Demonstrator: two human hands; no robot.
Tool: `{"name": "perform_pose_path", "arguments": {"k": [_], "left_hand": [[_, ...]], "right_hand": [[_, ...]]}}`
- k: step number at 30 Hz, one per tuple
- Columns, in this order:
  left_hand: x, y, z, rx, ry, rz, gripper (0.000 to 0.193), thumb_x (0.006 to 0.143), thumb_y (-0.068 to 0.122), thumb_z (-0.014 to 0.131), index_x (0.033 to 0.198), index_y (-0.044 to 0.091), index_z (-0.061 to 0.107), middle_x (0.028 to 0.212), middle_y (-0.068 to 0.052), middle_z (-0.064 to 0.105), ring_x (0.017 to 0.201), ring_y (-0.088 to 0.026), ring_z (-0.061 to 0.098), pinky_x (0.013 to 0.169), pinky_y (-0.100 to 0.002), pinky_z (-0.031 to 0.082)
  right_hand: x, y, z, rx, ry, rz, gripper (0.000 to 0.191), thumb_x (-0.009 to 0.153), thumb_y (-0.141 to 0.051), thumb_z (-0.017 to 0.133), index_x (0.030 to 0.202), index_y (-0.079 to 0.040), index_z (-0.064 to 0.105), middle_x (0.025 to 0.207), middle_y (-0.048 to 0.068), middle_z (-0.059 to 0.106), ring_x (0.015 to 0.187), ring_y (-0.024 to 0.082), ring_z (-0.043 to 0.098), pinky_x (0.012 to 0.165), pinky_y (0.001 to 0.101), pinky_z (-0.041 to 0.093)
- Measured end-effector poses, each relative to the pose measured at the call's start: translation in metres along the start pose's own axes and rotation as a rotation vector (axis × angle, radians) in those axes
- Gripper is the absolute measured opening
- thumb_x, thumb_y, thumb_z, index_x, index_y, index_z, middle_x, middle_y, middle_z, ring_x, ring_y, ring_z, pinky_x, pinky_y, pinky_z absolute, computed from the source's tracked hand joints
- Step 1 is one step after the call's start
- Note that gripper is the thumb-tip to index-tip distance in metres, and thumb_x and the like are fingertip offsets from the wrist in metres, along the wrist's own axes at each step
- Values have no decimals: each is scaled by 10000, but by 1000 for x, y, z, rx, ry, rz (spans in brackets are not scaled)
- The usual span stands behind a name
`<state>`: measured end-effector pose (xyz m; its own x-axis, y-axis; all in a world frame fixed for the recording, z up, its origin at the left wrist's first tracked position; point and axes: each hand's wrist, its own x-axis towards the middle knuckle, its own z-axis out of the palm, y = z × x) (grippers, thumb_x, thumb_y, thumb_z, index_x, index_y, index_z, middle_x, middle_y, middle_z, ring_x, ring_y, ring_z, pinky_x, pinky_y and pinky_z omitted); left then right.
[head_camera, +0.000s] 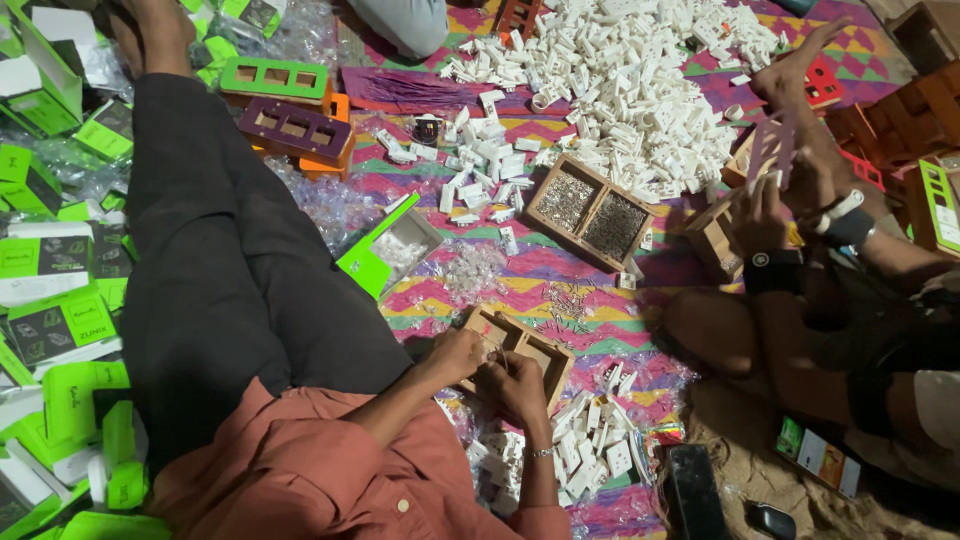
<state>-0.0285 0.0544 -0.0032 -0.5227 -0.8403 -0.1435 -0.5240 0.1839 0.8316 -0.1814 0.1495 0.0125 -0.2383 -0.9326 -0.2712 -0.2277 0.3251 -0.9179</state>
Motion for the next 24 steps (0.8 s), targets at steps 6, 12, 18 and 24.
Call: {"name": "perform_pose_path", "arguments": {"k": [6,12,18,24], "left_hand": [[2,0,-2,70,2,16,66,796,126,720,796,91,776,816,-168,736,809,-360,732,782,-449,572],[5,-4,2,108,36,29,70,795,124,727,807,75,776,819,-175,743,827,-363,729,782,-457,565],[1,4,-9,-95,-123,-139,135,789,135,724,910,75,735,807,-170,736,774,-323,764,763,-420,590],[1,4,-10,-76,-13,60,126,805,108,664,836,52,773,836,-174,746,833,-341,753,774,-435,581]], "right_hand": [[-1,-11,0,-69,32,-12,157,902,-133,749,953,15,757,736,15,710,682,55,584,616,274,501],[1,-12,3,-11,33,-33,156,889,-129,751,938,20,745,744,12,725,687,60,619,621,270,525],[-4,-19,6,19,10,8,133,891,-109,717,902,23,724,709,13,691,645,71,591,574,284,502],[-5,-28,12,-136,54,17,309,936,-230,717,791,41,682,619,46,619,582,83,495,527,330,424]]}}
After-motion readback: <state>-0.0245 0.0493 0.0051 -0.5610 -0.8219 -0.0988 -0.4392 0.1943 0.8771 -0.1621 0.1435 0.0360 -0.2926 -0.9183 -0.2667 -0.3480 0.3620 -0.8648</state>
